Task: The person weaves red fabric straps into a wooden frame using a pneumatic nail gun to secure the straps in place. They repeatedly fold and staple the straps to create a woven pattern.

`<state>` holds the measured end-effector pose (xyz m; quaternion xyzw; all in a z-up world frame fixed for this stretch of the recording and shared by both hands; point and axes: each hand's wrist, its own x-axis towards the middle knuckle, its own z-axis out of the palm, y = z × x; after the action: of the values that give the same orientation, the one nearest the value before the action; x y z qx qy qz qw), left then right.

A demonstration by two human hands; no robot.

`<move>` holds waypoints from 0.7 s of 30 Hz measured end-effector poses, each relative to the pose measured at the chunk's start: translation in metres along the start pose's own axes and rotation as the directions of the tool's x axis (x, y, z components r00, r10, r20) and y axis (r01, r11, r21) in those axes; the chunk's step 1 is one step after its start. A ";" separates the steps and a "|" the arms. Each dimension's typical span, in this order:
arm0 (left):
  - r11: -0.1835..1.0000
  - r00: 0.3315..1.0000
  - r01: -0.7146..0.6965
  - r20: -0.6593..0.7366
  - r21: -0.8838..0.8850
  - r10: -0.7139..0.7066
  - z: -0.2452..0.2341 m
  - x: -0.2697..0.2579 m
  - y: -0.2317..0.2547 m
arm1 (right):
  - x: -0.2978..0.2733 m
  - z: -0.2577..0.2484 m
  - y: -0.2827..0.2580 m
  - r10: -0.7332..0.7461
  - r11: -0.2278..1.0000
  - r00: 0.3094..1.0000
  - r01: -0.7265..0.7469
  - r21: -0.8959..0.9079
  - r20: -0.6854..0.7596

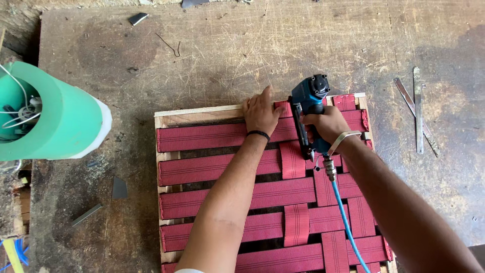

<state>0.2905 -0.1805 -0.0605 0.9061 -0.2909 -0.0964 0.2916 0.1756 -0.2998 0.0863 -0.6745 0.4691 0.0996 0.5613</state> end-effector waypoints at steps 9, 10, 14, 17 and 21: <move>0.993 1.000 -0.016 -0.025 -0.120 0.013 -0.004 -0.011 -0.009 | -0.004 0.016 -0.006 -0.034 0.999 0.999 0.035 -0.028 0.031; 0.991 1.000 -0.007 -0.012 -0.137 0.006 -0.005 -0.010 -0.009 | -0.004 0.018 -0.007 -0.043 0.999 0.998 0.043 -0.006 0.042; 0.989 1.000 -0.008 -0.027 -0.146 0.004 -0.008 -0.009 -0.009 | -0.002 0.029 -0.008 -0.057 0.992 0.998 0.060 -0.108 0.036; 0.989 0.999 -0.009 -0.032 -0.144 0.004 -0.009 -0.008 -0.008 | -0.004 0.029 -0.008 -0.048 0.989 0.998 0.053 -0.140 0.039; 0.983 1.000 -0.021 -0.014 -0.180 0.019 -0.015 -0.006 -0.008 | -0.007 0.025 -0.011 -0.064 0.987 0.996 0.072 -0.144 0.065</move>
<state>0.2940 -0.1649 -0.0532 0.8737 -0.2883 -0.1137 0.3749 0.1901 -0.2760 0.0893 -0.7260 0.4202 0.1347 0.5274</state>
